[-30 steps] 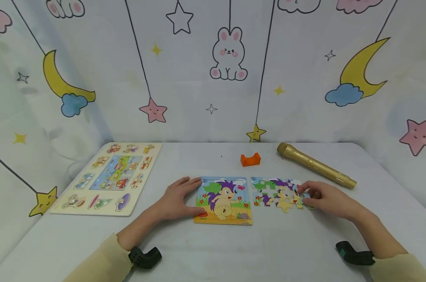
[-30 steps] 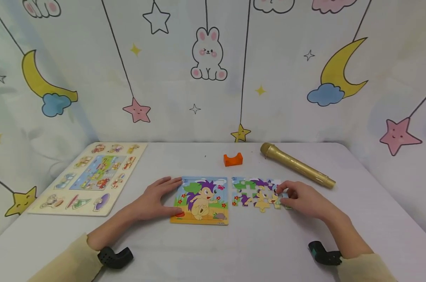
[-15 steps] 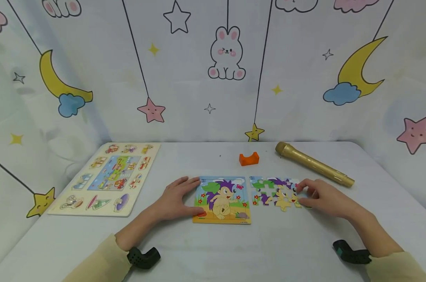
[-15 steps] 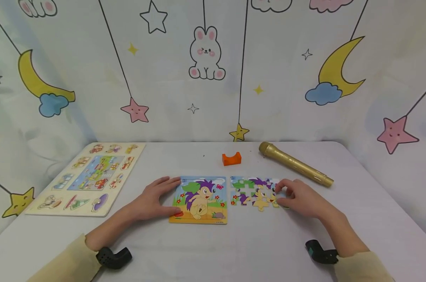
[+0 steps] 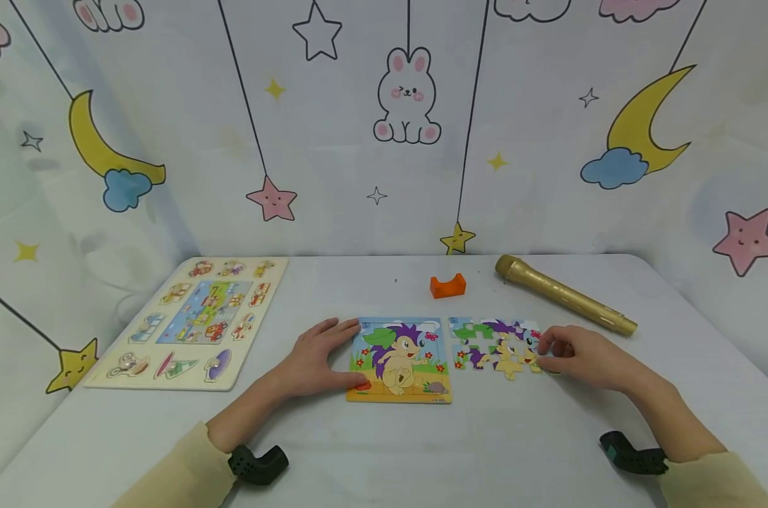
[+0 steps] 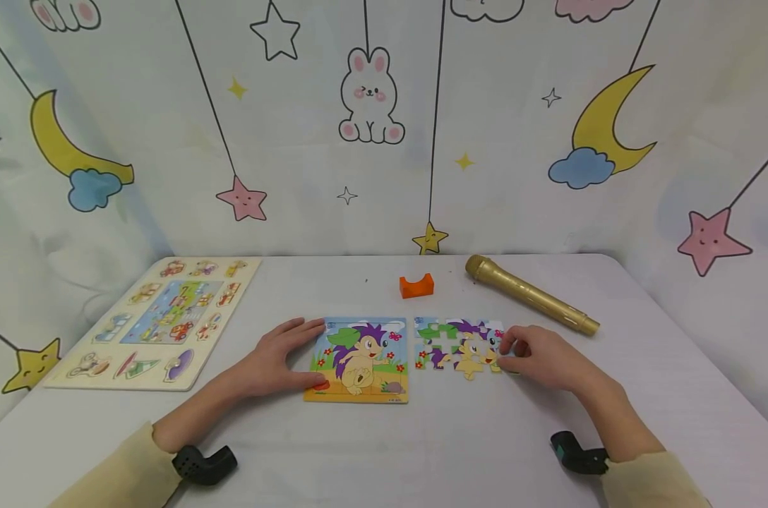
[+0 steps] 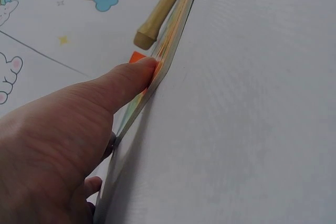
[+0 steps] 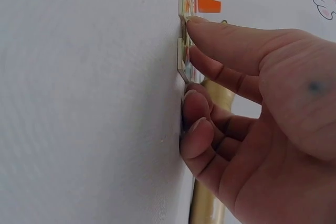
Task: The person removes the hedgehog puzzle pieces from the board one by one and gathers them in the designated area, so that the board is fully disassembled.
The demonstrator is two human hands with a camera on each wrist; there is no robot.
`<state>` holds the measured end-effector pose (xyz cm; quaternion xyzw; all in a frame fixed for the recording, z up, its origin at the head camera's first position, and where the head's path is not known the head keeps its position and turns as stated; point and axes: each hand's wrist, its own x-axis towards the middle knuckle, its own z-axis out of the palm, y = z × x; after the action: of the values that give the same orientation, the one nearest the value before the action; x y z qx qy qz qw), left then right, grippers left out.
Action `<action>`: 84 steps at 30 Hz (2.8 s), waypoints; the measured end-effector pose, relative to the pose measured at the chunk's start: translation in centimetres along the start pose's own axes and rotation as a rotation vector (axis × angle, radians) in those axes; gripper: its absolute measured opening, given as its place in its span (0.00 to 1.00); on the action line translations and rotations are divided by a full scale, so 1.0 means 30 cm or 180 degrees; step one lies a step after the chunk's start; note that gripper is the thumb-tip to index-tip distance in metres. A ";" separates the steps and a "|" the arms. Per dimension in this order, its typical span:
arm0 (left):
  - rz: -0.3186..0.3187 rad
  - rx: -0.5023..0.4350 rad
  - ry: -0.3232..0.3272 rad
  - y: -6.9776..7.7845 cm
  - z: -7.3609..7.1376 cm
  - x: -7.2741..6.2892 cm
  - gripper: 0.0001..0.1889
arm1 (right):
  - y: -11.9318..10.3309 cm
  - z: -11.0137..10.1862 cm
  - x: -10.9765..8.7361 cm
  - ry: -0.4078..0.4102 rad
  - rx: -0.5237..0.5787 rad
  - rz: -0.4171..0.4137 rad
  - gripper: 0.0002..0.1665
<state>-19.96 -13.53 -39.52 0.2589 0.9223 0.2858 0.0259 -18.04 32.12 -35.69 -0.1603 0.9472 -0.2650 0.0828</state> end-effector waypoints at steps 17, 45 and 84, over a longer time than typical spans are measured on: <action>0.0028 -0.0002 -0.0018 0.002 -0.005 0.002 0.46 | -0.002 -0.009 0.005 0.0059 0.0006 0.0026 0.14; 0.0174 -0.0077 -0.0159 -0.025 -0.016 -0.005 0.51 | -0.393 0.125 0.249 -0.0279 0.0775 -0.0673 0.19; 0.0410 -0.0104 -0.0463 -0.039 -0.043 -0.007 0.50 | -0.610 0.370 0.301 -0.0621 0.0164 -0.0526 0.26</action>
<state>-20.59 -15.11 -39.10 0.3372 0.8946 0.2824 0.0786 -19.03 8.91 -36.04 -0.2606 0.9111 -0.2783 0.1565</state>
